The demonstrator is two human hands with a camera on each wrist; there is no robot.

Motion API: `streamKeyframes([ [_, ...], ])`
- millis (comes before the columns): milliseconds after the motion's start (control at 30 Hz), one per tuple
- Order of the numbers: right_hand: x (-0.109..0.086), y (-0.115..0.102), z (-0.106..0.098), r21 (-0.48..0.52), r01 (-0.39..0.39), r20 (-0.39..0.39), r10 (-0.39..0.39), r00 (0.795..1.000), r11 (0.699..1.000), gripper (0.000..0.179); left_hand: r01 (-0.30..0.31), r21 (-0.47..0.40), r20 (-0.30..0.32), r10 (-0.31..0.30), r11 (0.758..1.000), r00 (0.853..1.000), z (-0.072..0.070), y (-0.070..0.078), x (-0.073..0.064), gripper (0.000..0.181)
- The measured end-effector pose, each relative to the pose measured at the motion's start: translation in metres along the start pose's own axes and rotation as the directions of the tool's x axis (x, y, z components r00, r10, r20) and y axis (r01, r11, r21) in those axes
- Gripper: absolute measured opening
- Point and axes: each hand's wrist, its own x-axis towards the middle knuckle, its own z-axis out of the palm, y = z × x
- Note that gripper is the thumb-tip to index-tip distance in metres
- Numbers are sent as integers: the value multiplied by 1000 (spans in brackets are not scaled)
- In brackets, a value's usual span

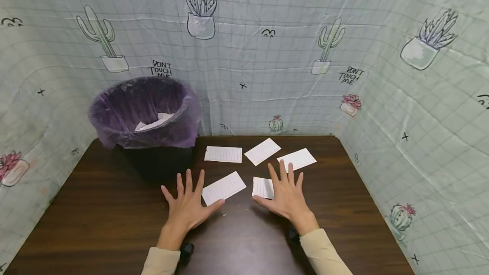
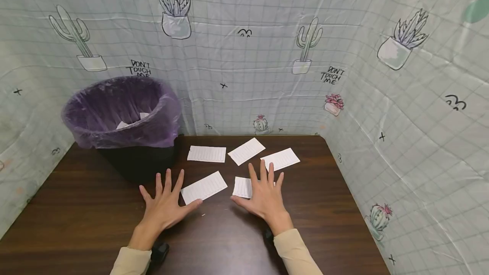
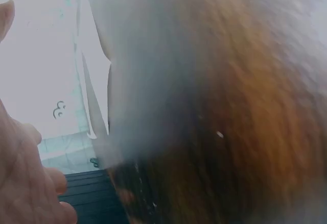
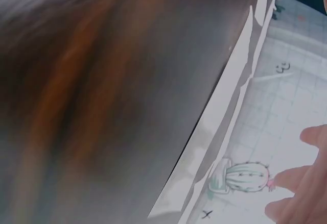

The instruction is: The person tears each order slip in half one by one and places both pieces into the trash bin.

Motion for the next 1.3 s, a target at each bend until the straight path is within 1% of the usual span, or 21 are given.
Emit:
streamKeyframes([
  [167, 9, -10, 5, 42, 31, -18, -30, 999, 999, 109, 26, -15, 11, -25, 1000, 1000, 1, 0, 4, 112],
  [267, 15, -17, 8, 88, 46, -4, -46, 999, 995, 109, 32, -30, 6, -31, 999, 999, 0, -1, 6, 112],
  [400, 23, -25, 12, 143, 63, 18, -66, 998, 988, 108, 24, -53, 10, -23, 998, 1000, 0, -1, 9, 110],
  [667, 37, -40, 21, 222, 96, 49, -109, 993, 970, 107, 0, -69, 13, 1, 998, 1000, 1, -3, 17, 110],
  [767, 42, -45, 26, 241, 114, 60, -132, 989, 964, 105, -17, -82, -6, 16, 996, 1000, 3, -3, 20, 108],
  [833, 46, -50, 28, 261, 133, 61, -154, 986, 956, 103, -26, -96, -30, 24, 995, 999, 5, -2, 22, 107],
  [933, 52, -56, 31, 296, 171, 47, -194, 980, 940, 97, -39, -122, -60, 32, 992, 998, 9, 1, 25, 106],
  [1033, 57, -63, 33, 317, 207, 46, -233, 971, 925, 91, -46, -150, -70, 35, 988, 997, 13, 4, 26, 105],
  [1100, 59, -67, 35, 317, 225, 55, -255, 965, 921, 87, -57, -156, -75, 46, 986, 996, 15, 5, 27, 102],
  [1167, 60, -71, 35, 315, 233, 66, -266, 962, 920, 84, -71, -159, -85, 58, 985, 995, 15, 5, 29, 95],
  [1300, 65, -80, 35, 299, 215, 105, -256, 961, 930, 82, -92, -153, -93, 79, 984, 993, 13, 1, 31, 81],
])
